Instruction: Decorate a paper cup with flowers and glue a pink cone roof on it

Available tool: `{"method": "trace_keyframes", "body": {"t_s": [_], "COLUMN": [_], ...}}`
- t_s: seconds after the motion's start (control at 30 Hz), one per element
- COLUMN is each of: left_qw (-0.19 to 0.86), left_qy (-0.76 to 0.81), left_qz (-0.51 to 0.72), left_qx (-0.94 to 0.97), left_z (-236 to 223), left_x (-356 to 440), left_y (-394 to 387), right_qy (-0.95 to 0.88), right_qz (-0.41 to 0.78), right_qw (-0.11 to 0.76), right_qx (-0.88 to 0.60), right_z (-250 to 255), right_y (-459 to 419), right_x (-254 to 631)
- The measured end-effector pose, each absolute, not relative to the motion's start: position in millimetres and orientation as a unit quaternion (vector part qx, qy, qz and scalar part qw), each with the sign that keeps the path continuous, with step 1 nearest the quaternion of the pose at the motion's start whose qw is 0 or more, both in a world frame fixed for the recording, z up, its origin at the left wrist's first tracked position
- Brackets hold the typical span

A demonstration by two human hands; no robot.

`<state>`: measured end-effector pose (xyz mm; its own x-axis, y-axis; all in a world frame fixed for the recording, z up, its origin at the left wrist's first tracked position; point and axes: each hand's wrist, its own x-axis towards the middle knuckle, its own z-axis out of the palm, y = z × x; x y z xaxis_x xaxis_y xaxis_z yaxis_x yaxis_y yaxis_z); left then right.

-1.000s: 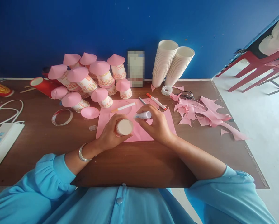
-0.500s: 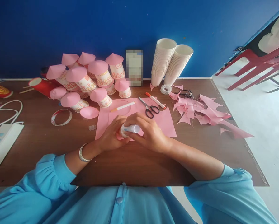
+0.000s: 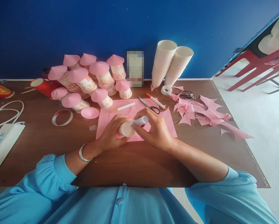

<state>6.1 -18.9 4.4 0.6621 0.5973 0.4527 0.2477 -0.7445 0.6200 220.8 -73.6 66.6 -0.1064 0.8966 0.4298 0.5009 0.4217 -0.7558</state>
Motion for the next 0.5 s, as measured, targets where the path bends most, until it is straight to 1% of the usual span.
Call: {"method": "trace_keyframes", "body": {"t_s": [0.1, 0.2, 0.37, 0.5], "left_qw": [0.249, 0.238, 0.222, 0.227], "left_qy": [0.234, 0.231, 0.233, 0.252], "left_qz": [0.336, 0.324, 0.329, 0.342], "left_qx": [0.878, 0.886, 0.888, 0.876], "left_z": [2.7, 1.4, 1.8, 5.4], "left_x": [5.9, 5.7, 4.8, 4.6], "left_y": [-18.4, -19.1, -20.3, -19.2], "right_qy": [-0.74, -0.772, -0.748, -0.722], "right_qz": [0.193, 0.177, 0.159, 0.166], "right_qw": [0.476, 0.467, 0.449, 0.444], "right_qx": [-0.433, -0.393, -0.462, -0.505], "right_z": [68.2, 68.1, 63.2, 60.4], "right_y": [-75.5, -75.7, -71.7, -70.0], "right_x": [218.3, 216.2, 220.3, 225.0]}}
